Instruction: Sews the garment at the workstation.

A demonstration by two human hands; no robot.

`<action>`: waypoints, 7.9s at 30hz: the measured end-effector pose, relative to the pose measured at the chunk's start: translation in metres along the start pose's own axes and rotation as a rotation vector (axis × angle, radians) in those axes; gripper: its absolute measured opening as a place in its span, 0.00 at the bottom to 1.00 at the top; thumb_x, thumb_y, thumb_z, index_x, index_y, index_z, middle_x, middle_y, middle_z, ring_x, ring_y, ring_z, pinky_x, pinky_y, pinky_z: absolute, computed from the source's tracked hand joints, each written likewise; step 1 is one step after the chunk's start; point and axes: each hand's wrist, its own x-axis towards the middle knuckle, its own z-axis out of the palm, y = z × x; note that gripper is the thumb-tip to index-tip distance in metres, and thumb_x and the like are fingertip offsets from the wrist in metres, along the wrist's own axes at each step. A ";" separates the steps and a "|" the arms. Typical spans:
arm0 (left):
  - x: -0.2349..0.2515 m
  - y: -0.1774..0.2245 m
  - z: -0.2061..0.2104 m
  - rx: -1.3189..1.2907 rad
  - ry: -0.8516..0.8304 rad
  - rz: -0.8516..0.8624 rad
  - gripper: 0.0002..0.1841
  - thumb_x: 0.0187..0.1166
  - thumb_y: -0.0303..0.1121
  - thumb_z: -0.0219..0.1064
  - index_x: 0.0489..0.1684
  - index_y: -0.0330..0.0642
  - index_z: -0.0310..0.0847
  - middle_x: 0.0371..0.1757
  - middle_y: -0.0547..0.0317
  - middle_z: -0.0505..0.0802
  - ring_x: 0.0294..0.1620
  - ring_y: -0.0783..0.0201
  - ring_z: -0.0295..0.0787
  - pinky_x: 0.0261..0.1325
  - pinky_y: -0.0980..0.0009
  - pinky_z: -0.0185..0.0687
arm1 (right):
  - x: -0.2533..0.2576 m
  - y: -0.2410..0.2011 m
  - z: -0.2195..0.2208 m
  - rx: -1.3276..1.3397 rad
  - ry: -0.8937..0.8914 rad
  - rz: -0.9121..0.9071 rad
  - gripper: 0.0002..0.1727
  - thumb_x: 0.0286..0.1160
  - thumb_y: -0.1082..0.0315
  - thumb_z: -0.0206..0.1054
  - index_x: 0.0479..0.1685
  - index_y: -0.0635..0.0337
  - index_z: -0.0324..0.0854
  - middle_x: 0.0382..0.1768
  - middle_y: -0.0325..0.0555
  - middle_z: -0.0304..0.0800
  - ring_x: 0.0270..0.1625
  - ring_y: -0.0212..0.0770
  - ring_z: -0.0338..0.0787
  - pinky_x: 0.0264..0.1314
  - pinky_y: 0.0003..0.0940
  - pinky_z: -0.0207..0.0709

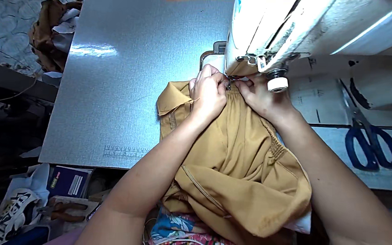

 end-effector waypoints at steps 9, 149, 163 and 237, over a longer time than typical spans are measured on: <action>0.000 0.000 -0.001 0.027 -0.014 0.011 0.11 0.81 0.29 0.61 0.32 0.37 0.88 0.51 0.50 0.86 0.62 0.55 0.81 0.69 0.48 0.64 | 0.001 0.004 -0.001 0.061 -0.095 -0.033 0.17 0.83 0.58 0.62 0.53 0.60 0.91 0.56 0.59 0.92 0.65 0.60 0.87 0.67 0.59 0.74; -0.047 0.027 -0.084 -0.171 -1.176 0.132 0.12 0.73 0.24 0.75 0.51 0.31 0.82 0.32 0.53 0.89 0.33 0.68 0.83 0.41 0.67 0.79 | -0.150 -0.062 -0.085 0.310 -0.250 0.238 0.15 0.78 0.62 0.54 0.49 0.56 0.85 0.43 0.35 0.89 0.49 0.23 0.87 0.51 0.24 0.79; -0.093 0.010 -0.024 0.432 -0.116 0.584 0.05 0.69 0.17 0.69 0.29 0.36 0.89 0.39 0.47 0.93 0.45 0.48 0.92 0.49 0.48 0.79 | -0.071 -0.068 -0.067 -0.422 -0.327 0.297 0.25 0.80 0.57 0.72 0.58 0.75 0.83 0.57 0.79 0.82 0.59 0.80 0.83 0.52 0.74 0.75; -0.039 -0.012 -0.006 0.060 0.017 0.218 0.09 0.79 0.24 0.66 0.43 0.36 0.95 0.61 0.52 0.96 0.68 0.51 0.89 0.74 0.50 0.73 | -0.051 -0.050 -0.016 -0.294 -0.408 0.028 0.33 0.83 0.80 0.52 0.90 0.75 0.53 0.90 0.72 0.54 0.91 0.73 0.56 0.83 0.68 0.59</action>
